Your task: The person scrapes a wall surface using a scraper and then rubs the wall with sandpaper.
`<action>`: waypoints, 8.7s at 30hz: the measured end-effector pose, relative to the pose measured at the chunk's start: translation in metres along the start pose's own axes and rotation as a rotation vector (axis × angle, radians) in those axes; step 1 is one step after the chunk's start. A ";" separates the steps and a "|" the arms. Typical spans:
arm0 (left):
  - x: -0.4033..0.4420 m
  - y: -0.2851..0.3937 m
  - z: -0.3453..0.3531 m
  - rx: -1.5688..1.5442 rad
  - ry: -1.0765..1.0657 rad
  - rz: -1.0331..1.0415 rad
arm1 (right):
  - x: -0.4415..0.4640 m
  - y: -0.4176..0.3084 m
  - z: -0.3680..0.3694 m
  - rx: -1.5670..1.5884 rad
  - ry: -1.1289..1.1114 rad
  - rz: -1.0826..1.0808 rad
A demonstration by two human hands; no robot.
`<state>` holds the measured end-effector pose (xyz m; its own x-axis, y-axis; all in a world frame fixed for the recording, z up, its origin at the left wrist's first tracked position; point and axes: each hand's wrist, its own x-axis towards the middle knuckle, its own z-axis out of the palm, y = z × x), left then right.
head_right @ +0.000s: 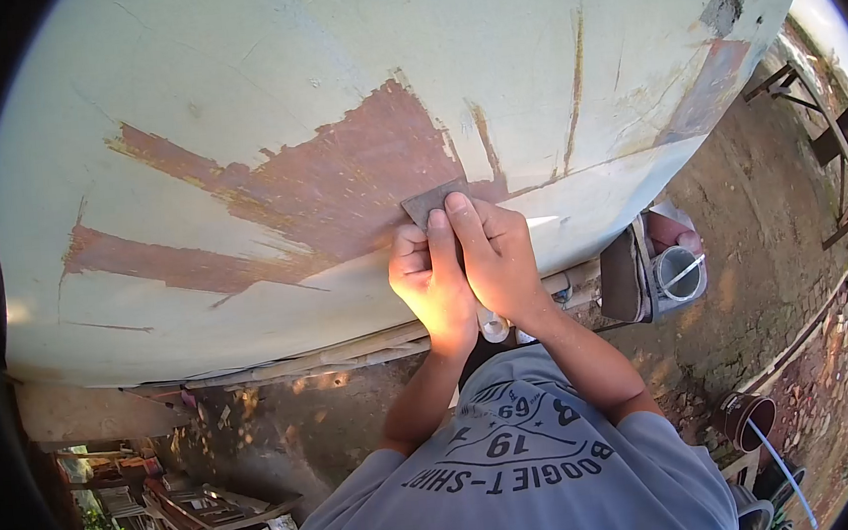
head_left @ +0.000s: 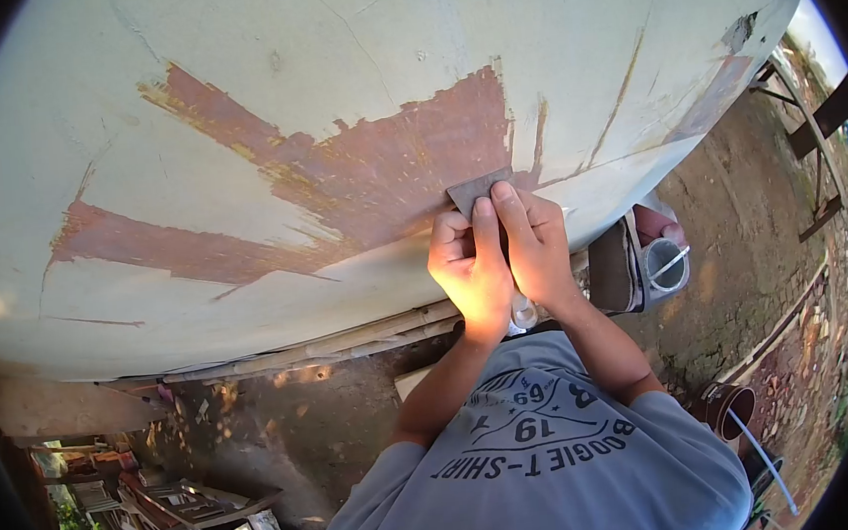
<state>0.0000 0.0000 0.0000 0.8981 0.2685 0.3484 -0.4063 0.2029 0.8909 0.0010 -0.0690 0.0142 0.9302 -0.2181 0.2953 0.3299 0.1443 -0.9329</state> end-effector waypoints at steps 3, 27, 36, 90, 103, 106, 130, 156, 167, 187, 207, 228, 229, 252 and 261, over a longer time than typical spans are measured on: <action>-0.008 0.021 0.003 0.002 0.033 -0.102 | -0.009 -0.020 0.000 -0.021 0.006 0.053; 0.002 0.032 0.015 -0.058 0.034 -0.047 | 0.004 -0.021 0.004 0.014 0.036 0.006; 0.005 0.031 0.013 -0.033 0.019 -0.024 | 0.002 -0.019 0.006 -0.002 0.050 -0.005; 0.022 0.064 0.028 -0.138 0.015 0.037 | 0.017 -0.066 0.011 -0.049 0.030 -0.018; 0.029 0.068 0.033 -0.141 0.004 0.129 | 0.023 -0.073 0.013 -0.069 0.050 -0.099; 0.029 0.079 0.029 -0.121 -0.016 0.081 | 0.028 -0.089 0.017 -0.016 0.035 -0.072; 0.033 0.079 0.034 -0.074 -0.011 0.114 | 0.028 -0.087 0.015 -0.075 0.058 -0.021; 0.034 0.071 0.028 -0.144 -0.022 0.065 | 0.023 -0.079 0.019 -0.126 0.106 -0.088; 0.039 0.090 0.029 -0.086 -0.029 0.066 | 0.025 -0.094 0.021 -0.107 0.081 -0.047; -0.010 -0.004 -0.038 0.239 -0.432 -0.289 | -0.035 -0.004 -0.048 0.052 -0.139 0.563; -0.013 -0.089 -0.071 0.945 -2.082 -1.063 | -0.238 0.225 -0.210 0.429 0.478 1.259; -0.037 -0.041 -0.108 0.228 -0.994 -0.425 | -0.085 0.025 -0.062 -0.030 0.044 0.378; -0.039 -0.039 -0.103 0.173 -0.968 -0.388 | -0.080 0.016 -0.055 -0.014 0.029 0.353; -0.039 -0.018 -0.025 -0.137 -0.416 -0.078 | -0.027 0.008 -0.002 0.129 0.174 0.085; -0.045 -0.020 -0.012 -0.058 -0.235 -0.056 | -0.020 0.014 -0.012 0.198 0.116 0.085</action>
<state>-0.0341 -0.0052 -0.0367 0.9314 0.0300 0.3628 -0.3573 0.2672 0.8950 -0.0147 -0.0738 -0.0067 0.9350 -0.3049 0.1813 0.2873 0.3511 -0.8912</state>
